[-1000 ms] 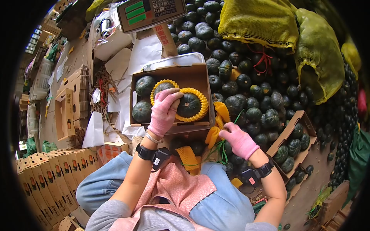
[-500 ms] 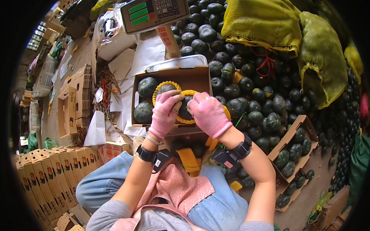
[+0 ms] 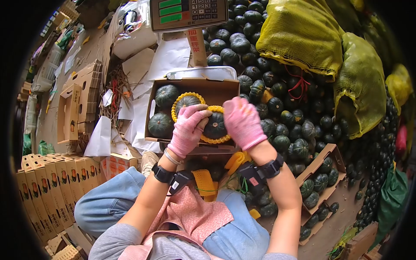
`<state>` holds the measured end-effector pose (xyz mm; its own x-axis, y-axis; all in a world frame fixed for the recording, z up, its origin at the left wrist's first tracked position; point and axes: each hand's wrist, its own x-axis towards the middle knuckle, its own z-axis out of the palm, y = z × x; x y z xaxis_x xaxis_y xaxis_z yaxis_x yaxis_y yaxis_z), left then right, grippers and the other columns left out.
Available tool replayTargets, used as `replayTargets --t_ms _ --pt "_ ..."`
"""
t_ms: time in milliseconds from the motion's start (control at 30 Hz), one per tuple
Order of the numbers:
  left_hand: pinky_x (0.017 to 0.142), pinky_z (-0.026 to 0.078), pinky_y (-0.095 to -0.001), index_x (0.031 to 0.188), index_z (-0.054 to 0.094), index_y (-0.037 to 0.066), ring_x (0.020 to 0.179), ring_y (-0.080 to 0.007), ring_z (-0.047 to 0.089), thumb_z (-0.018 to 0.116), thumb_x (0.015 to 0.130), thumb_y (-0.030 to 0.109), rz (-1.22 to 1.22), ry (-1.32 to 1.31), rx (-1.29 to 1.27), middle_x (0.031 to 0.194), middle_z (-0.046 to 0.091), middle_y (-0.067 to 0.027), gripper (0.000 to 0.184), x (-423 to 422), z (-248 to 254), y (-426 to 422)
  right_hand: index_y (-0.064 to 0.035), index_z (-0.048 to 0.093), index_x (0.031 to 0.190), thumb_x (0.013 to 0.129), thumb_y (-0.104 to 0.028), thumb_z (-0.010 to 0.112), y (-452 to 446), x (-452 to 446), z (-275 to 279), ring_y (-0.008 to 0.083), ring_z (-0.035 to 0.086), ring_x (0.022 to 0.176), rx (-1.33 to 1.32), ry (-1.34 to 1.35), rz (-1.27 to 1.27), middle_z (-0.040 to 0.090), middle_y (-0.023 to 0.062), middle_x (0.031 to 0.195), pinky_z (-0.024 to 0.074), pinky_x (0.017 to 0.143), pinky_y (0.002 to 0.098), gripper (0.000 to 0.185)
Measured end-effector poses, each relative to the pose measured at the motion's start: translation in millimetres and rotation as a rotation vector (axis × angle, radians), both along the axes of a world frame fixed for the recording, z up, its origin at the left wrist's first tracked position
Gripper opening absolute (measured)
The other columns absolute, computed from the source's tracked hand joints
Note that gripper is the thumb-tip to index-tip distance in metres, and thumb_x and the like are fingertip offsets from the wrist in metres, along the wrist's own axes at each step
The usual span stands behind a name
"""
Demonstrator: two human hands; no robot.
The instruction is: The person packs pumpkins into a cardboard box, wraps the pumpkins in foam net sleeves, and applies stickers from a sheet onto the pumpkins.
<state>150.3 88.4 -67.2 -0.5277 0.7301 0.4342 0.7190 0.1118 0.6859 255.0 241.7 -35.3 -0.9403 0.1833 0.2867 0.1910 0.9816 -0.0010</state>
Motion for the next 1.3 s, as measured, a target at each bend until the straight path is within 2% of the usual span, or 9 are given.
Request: replayTargets --t_ms 200,233,367,467,567,700,933,1167,1300 --pt "0.091 0.043 -0.0404 0.100 0.067 0.009 0.101 -0.0327 0.056 0.063 0.083 0.008 -0.006 -0.028 0.005 0.108 0.062 -0.0102 0.018 -1.8 1.6 -0.7 -0.0034 0.046 0.095 0.078 -0.002 0.057 42.0 36.6 0.4 0.0332 0.062 0.088 -0.110 -0.232 -0.517 0.056 0.0155 0.090 0.0537 0.072 0.0435 0.021" --pt "0.091 0.043 -0.0403 0.100 0.067 0.009 0.101 -0.0326 0.056 0.063 0.083 0.008 -0.007 -0.024 0.000 0.108 0.062 -0.0102 0.018 -2.2 0.7 -0.4 -0.0047 0.048 0.107 0.081 -0.003 0.055 43.7 38.3 6.8 0.0392 0.060 0.096 -0.244 -0.431 -0.633 0.054 0.0190 0.111 0.0514 0.077 0.0465 0.027" --pt "0.090 0.043 -0.0400 0.100 0.067 0.009 0.101 -0.0319 0.056 0.063 0.082 0.009 -0.007 -0.015 -0.005 0.107 0.062 -0.0100 0.018 -3.3 -0.2 0.7 -0.0100 0.046 0.124 0.075 -0.003 0.064 25.7 58.0 13.6 0.0335 0.053 0.108 -0.358 -0.236 -0.281 0.050 0.0143 0.115 0.0504 0.085 0.0421 0.053" --pt "0.090 0.043 -0.0399 0.099 0.067 0.009 0.100 -0.0317 0.057 0.064 0.082 0.009 0.000 -0.019 -0.003 0.107 0.062 -0.0100 0.018 -2.0 0.6 1.4 -0.0056 0.057 0.110 0.076 -0.009 0.066 1.3 34.6 14.4 0.0294 0.057 0.097 -0.416 0.102 0.092 0.056 0.0107 0.104 0.0491 0.081 0.0406 0.036" --pt "0.087 0.046 -0.0401 0.098 0.067 0.010 0.097 -0.0322 0.056 0.065 0.080 0.009 0.010 0.001 0.008 0.106 0.062 -0.0092 0.018 -1.8 -0.8 1.8 -0.0060 0.062 0.091 0.077 -0.015 0.061 -11.1 12.5 3.9 0.0228 0.057 0.086 -0.145 0.118 0.203 0.058 0.0060 0.089 0.0450 0.065 0.0346 0.017" --pt "0.086 0.047 -0.0404 0.099 0.067 0.010 0.096 -0.0326 0.055 0.065 0.080 0.010 0.011 0.003 0.021 0.105 0.062 -0.0088 0.019 -2.2 -1.5 2.2 -0.0048 0.059 0.082 0.073 -0.014 0.059 -19.6 4.5 12.5 0.0223 0.054 0.076 0.098 -0.004 0.300 0.051 0.0063 0.075 0.0426 0.062 0.0342 0.012" --pt "0.087 0.047 -0.0411 0.100 0.067 0.010 0.097 -0.0342 0.055 0.062 0.075 0.003 0.010 0.009 -0.010 0.108 0.061 -0.0097 0.026 0.9 -2.0 2.9 -0.0050 0.060 0.078 0.075 -0.016 0.056 -42.0 1.9 1.1 0.0215 0.052 0.076 0.315 -0.080 0.332 0.051 0.0062 0.077 0.0406 0.064 0.0349 0.012" --pt "0.091 0.044 -0.0413 0.101 0.066 0.009 0.100 -0.0353 0.054 0.059 0.075 0.002 -0.001 -0.044 -0.006 0.109 0.061 -0.0115 0.028 -1.3 -2.4 0.0 -0.0066 0.060 0.078 0.076 -0.015 0.056 -34.2 -7.2 -0.4 0.0216 0.053 0.078 0.172 -0.043 0.358 0.053 0.0057 0.078 0.0408 0.064 0.0348 0.010" --pt "0.087 0.046 -0.0407 0.098 0.066 0.009 0.097 -0.0344 0.054 0.065 0.078 0.007 -0.002 -0.007 0.023 0.107 0.061 -0.0096 0.020 -2.7 -3.7 3.5 -0.0096 0.060 0.081 0.078 -0.016 0.055 -3.3 -9.6 20.0 0.0220 0.056 0.078 0.295 -0.140 0.172 0.055 0.0042 0.077 0.0425 0.063 0.0353 0.009"
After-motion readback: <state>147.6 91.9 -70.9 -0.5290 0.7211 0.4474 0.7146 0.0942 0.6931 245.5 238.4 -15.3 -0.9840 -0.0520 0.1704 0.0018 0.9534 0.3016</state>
